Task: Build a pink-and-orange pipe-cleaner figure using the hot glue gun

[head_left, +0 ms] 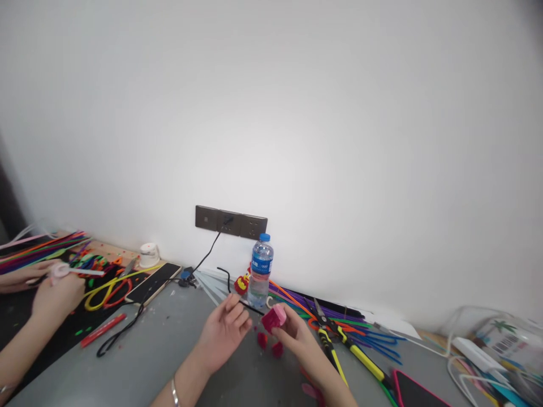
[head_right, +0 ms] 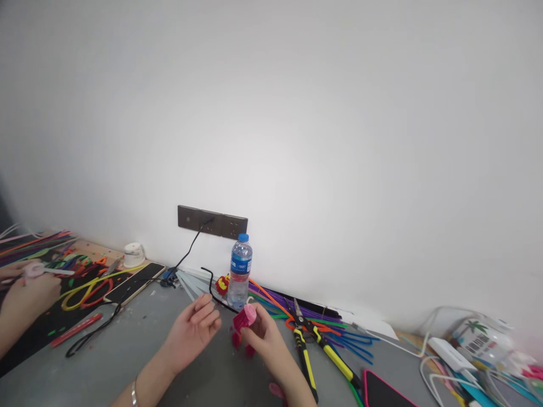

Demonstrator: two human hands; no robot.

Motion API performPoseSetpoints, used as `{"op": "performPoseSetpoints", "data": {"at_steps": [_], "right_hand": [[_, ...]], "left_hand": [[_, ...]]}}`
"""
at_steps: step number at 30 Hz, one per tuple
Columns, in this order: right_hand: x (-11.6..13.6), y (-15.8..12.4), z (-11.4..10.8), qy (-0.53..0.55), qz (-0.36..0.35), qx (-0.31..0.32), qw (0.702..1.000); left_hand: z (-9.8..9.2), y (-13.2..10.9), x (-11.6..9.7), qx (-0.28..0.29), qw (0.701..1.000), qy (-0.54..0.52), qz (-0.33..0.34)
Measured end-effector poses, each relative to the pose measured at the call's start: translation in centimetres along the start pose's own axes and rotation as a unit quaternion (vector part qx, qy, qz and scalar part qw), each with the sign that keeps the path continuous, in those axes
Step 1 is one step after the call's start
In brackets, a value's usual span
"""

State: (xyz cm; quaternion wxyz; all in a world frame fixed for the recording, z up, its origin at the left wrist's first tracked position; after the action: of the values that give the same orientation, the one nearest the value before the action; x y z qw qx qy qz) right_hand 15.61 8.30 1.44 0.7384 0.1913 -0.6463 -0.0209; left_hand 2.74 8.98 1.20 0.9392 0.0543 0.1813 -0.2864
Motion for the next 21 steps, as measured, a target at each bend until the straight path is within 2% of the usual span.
{"op": "performPoseSetpoints", "data": {"at_steps": [2, 7, 9, 14, 17, 21], "right_hand": [[-0.5, 0.2, -0.9, -0.004, -0.006, -0.027, 1.0], [-0.9, 0.8, -2.8, -0.014, -0.018, -0.087, 0.996], [-0.6, 0.9, -2.9, -0.019, -0.027, -0.095, 0.995], [0.1, 0.7, -2.3, -0.052, -0.027, -0.089, 0.994], [0.4, 0.6, -2.0, -0.06, -0.028, -0.083, 0.994], [0.4, 0.6, -1.8, -0.057, -0.027, -0.069, 0.996]], "left_hand": [[-0.4, 0.1, -0.7, -0.005, 1.0, -0.026, 0.005], [-3.6, 0.2, -2.5, -0.111, 0.991, -0.041, 0.059], [-4.2, 0.3, -2.5, -0.134, 0.989, -0.02, 0.064], [-4.1, 0.3, -1.7, -0.159, 0.986, 0.039, 0.043], [-3.8, 0.3, -1.5, -0.157, 0.987, 0.031, 0.028], [-3.6, 0.3, -2.1, -0.14, 0.989, -0.001, 0.043]]}}
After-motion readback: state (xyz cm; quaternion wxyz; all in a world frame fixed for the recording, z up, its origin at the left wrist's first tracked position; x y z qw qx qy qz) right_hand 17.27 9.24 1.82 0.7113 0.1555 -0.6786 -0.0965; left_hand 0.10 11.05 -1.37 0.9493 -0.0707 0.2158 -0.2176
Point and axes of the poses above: each hand's wrist, its own y-axis towards the middle knuckle, its own z-axis out of the palm, x = y × z, the point moved 9 cm from there along y, towards the middle knuckle, and after that the axes turned 8 degrees about -z, right-handed, at the moved point
